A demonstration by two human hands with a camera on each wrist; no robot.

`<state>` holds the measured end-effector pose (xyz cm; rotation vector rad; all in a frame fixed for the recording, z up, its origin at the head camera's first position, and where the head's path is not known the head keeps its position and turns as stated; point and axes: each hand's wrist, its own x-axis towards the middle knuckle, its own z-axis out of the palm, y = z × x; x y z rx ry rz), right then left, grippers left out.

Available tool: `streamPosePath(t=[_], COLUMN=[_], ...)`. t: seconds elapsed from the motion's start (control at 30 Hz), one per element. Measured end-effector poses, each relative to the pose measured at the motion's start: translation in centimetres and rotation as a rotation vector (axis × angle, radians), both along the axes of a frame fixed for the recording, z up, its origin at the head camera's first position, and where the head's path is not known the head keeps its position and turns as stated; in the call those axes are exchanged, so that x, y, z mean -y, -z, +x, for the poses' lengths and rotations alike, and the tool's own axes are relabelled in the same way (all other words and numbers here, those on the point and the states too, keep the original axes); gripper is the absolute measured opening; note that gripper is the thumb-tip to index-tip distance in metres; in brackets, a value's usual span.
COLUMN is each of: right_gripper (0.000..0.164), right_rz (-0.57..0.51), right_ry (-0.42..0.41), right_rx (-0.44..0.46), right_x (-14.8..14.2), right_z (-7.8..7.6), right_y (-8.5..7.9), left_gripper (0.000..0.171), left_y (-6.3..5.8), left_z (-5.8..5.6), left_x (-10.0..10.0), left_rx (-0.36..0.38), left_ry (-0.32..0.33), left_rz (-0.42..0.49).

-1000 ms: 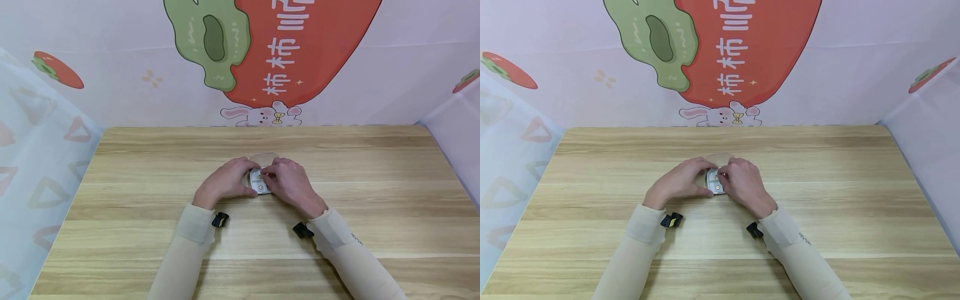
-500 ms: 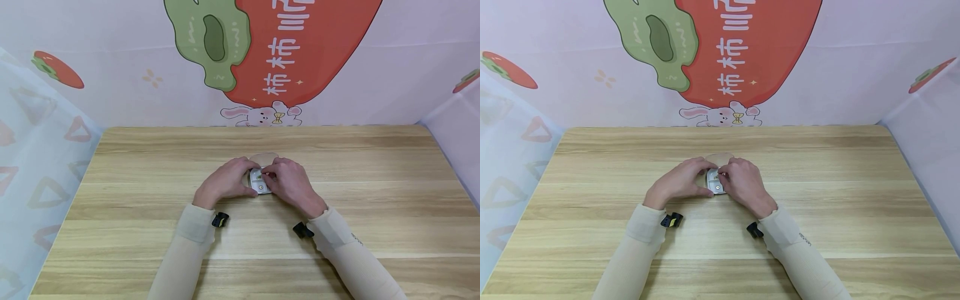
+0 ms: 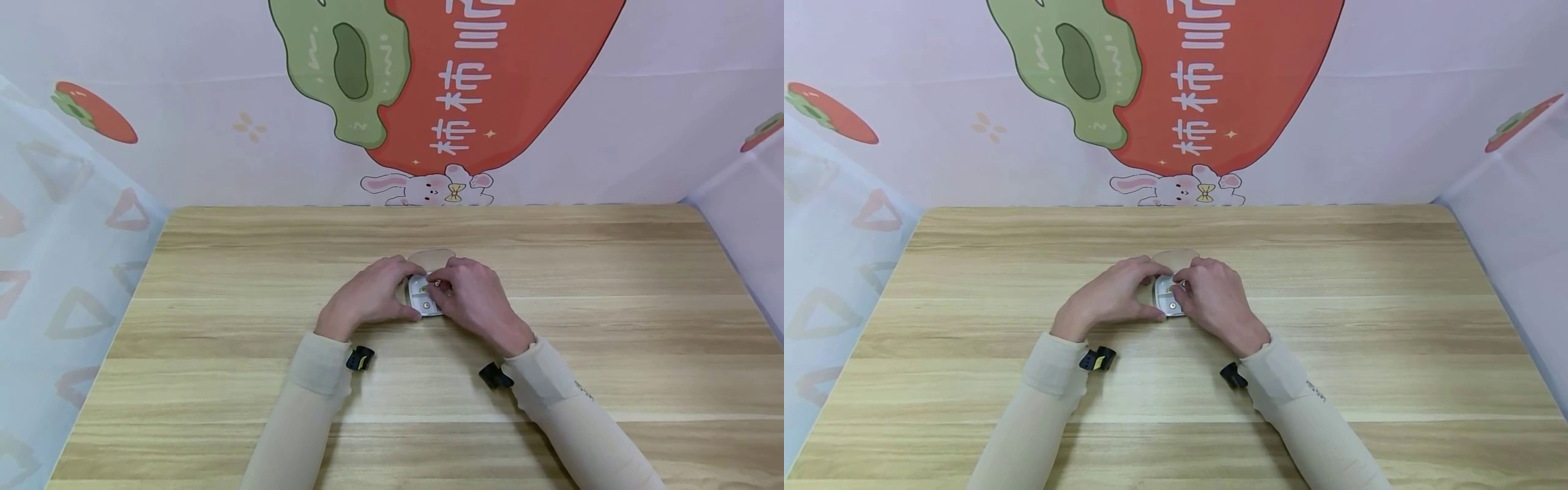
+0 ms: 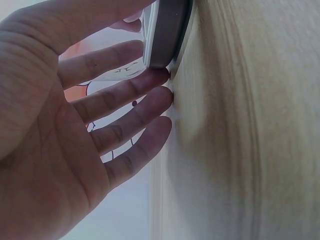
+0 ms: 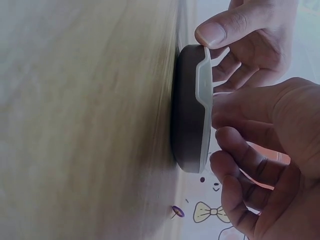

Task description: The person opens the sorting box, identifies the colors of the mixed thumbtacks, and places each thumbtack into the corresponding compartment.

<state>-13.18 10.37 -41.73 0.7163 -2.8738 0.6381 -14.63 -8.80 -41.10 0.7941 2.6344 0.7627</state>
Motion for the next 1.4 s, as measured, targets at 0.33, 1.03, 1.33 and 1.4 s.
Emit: streamPosePath(t=[0.33, 1.03, 1.33, 1.4], right_gripper=[0.015, 0.015, 0.012, 0.012], right_rz=[-0.058, -0.055, -0.011, -0.005], right_ry=[0.005, 0.099, 0.125, 0.13], right_rx=[0.029, 0.06, 0.151, 0.164], right_x=[-0.6, -4.6, -5.5, -5.7], right_z=[0.2, -1.0, -1.5, -1.6], right_y=[-1.1, -2.6, -2.3, -2.3], left_gripper=[0.066, 0.069, 0.068, 0.068], left_y=[-0.1, -0.2, -0.2, -0.2], left_z=[0.1, 0.1, 0.1, 0.1], left_x=[0.0, 0.0, -0.2, -0.2], left_rx=[0.013, 0.033, 0.039, 0.038], left_ry=[-0.013, -0.038, -0.048, -0.045], left_rz=[-0.013, -0.047, -0.048, -0.046])
